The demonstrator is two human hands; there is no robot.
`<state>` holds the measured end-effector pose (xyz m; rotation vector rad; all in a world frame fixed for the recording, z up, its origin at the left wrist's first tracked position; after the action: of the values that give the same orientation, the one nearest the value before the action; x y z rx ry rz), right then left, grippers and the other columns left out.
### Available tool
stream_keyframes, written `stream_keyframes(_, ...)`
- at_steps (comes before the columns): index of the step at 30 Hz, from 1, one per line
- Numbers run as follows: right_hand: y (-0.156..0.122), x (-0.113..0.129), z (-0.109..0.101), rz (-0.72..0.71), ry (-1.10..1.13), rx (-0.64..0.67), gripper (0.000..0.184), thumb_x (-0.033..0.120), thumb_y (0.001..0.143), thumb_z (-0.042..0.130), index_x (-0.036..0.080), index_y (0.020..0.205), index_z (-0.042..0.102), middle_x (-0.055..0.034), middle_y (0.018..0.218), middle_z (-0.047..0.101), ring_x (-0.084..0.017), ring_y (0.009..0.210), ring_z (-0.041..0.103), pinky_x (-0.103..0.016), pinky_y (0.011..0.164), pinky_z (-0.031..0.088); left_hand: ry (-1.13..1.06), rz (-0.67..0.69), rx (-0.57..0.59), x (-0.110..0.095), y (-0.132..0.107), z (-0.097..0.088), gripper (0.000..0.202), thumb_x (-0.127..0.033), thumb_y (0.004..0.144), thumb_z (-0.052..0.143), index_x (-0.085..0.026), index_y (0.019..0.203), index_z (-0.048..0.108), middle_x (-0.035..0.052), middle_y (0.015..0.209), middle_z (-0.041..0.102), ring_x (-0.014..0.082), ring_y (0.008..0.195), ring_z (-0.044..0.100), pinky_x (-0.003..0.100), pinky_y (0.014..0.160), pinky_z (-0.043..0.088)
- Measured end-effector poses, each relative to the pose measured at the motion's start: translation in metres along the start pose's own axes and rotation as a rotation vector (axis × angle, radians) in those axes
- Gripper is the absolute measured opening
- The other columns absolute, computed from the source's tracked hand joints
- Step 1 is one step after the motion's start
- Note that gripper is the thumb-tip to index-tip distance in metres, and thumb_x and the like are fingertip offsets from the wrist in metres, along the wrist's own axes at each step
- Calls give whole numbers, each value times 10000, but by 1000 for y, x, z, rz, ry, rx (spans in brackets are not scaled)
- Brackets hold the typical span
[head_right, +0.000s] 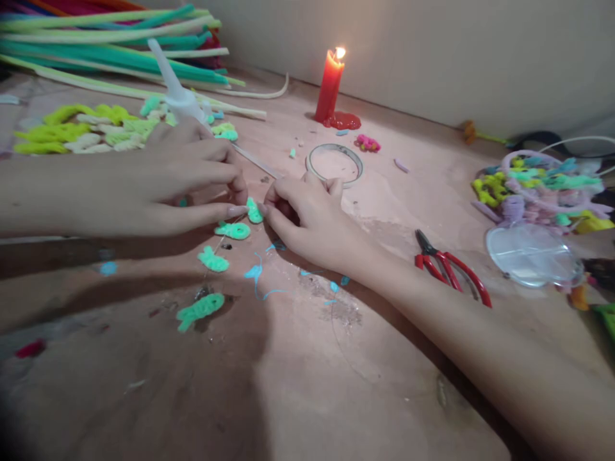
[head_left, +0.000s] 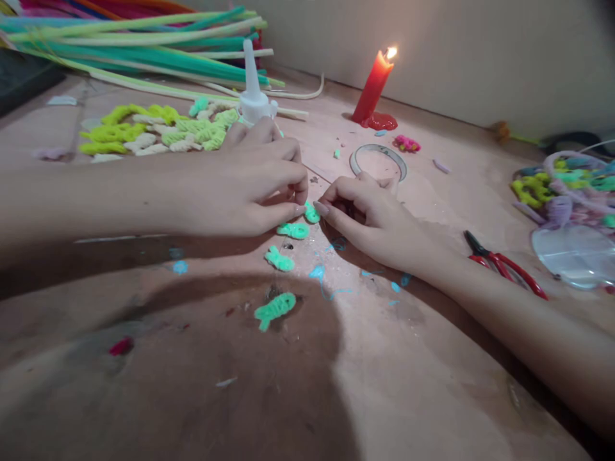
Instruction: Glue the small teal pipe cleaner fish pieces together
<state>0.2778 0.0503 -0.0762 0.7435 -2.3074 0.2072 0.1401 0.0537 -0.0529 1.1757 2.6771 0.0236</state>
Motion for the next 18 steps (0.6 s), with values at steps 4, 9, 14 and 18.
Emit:
stream_keyframes(4,0,-1,0,-2,2,-5,183,257,1063,572,204,887,575,-35,804,630,-219,877,563,-440,874,410,10,-52,51,2,0,1,330,-426,1062,483,-225,1009,739,80,1002,623,344,1122,578,602,1076,374)
stream_keyframes(9,1,-1,2,6,13,12,192,271,1066,569,205,885,571,-34,796,624,-214,876,561,-425,867,409,21,-68,82,3,-1,2,298,-402,1065,488,-247,1046,742,70,931,623,345,1090,585,581,1062,377)
stream_keyframes(14,0,0,1,-6,6,0,198,279,1061,563,199,881,584,-36,798,630,-218,888,559,-414,864,403,-19,-14,66,2,0,1,382,-488,1066,452,-251,1025,749,72,899,632,314,1035,577,512,996,397)
stream_keyframes(18,0,1,0,-28,-11,-21,200,280,1054,566,202,872,593,-37,792,636,-236,935,566,-419,880,395,-27,-19,71,1,0,1,399,-510,1043,427,-266,1010,740,90,912,643,306,948,555,473,919,395)
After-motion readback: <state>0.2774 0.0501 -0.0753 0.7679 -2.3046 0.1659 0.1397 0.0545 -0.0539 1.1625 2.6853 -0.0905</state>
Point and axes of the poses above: each hand's wrist, its own y-axis towards the middle knuckle, its own z-axis out of the palm, x = y × z, the point moved 8 cm from there along y, towards the middle knuckle
